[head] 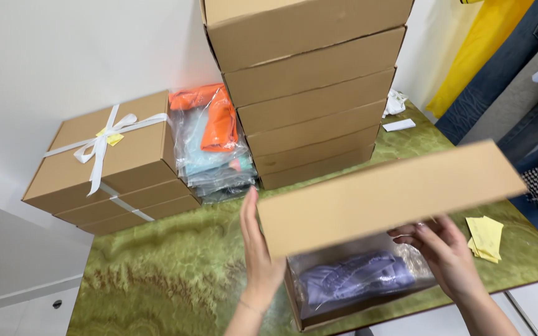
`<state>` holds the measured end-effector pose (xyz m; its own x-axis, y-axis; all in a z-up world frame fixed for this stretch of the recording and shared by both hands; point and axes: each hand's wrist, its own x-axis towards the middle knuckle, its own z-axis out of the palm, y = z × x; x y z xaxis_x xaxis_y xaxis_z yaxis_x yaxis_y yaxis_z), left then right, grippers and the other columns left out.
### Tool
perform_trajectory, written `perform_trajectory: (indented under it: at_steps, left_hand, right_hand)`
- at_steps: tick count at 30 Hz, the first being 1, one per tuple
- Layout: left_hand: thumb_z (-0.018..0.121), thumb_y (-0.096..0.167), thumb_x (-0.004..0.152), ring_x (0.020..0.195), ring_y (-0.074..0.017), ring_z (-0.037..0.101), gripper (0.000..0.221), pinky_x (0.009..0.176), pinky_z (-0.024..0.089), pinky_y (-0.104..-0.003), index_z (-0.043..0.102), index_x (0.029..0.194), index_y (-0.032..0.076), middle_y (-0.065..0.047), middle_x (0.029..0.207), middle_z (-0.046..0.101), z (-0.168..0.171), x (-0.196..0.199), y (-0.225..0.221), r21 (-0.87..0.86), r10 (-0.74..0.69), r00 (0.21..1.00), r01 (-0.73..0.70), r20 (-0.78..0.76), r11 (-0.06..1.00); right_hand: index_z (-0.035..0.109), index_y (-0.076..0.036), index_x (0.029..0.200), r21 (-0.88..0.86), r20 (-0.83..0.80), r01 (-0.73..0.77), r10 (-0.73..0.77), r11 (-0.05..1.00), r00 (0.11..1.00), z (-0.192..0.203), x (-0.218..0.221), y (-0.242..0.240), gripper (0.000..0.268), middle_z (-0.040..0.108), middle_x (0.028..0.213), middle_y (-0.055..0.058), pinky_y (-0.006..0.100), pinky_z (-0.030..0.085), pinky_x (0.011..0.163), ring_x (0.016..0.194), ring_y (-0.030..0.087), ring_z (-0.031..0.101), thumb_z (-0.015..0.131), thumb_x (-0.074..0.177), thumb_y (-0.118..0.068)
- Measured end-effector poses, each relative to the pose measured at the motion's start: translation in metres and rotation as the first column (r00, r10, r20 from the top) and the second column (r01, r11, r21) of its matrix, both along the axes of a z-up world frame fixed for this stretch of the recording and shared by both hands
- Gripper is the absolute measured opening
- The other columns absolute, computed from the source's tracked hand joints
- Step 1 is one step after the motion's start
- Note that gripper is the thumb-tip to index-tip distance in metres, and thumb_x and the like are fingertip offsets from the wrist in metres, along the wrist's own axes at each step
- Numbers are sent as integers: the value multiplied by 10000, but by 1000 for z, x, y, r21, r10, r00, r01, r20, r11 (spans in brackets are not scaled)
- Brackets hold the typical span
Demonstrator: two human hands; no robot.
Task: Untying ribbons, inspecting contents of boxes, and re-tying ribbons.
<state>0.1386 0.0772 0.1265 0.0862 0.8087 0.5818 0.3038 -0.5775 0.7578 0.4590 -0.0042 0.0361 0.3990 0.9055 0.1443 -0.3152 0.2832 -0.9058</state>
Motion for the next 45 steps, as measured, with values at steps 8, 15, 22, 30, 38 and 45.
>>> perform_trajectory:
  at_steps: [8,15,22,30,38,45]
  left_hand:
    - [579,13,945,1377,-302,505,722,1188,388,-418,275,1600,39,-196,1513,468,32,20,147,84,137,973,-154,184,984]
    - [593,244,997,1485,-394,383,757,1235,281,-493,204,1600,2,-265,1619,349,-43,22,215,-134,358,932,-362,-55,923]
    - [601,248,993,1487,-323,397,812,1212,378,-424,143,1613,-9,-216,1672,262,-105,17,175,-231,298,953,-300,-44,925]
    - [517,429,1007,1470,-266,440,772,1187,365,-458,172,1643,158,-131,1584,385,-92,-1,110,-580,254,961,-268,-108,769]
    - [555,604,926,1428,-272,490,904,1204,360,-425,250,1631,126,-172,1582,415,-84,-26,55,-605,170,985,-140,-8,784]
    - [337,770,838,1255,-209,628,933,952,437,-341,490,1562,202,-82,1403,681,-68,-89,-15,-778,217,807,400,549,485]
  right_hand:
    - [572,-97,1504,-640,447,293,33,710,894,-67,31,47,645,628,1480,170,435,445,1144,1376,291,579,723,883,-186]
    - [347,-132,1649,-745,651,466,366,478,665,-183,83,59,991,509,1542,269,488,400,1191,1441,403,506,743,816,-496]
    - [513,5,1491,-775,631,455,491,439,601,-191,90,76,951,704,1387,206,460,530,1033,1296,375,658,738,799,-607]
    - [859,148,1042,-837,162,-57,346,544,924,-69,62,69,300,833,844,323,431,512,543,609,369,686,810,928,-125]
    - [781,62,840,-503,342,-410,611,761,714,56,27,52,210,715,830,104,346,428,704,758,206,603,771,945,-120]
    - [493,-144,724,-258,362,-501,564,826,743,176,-91,25,420,415,619,-46,304,238,434,509,88,363,619,1079,-331]
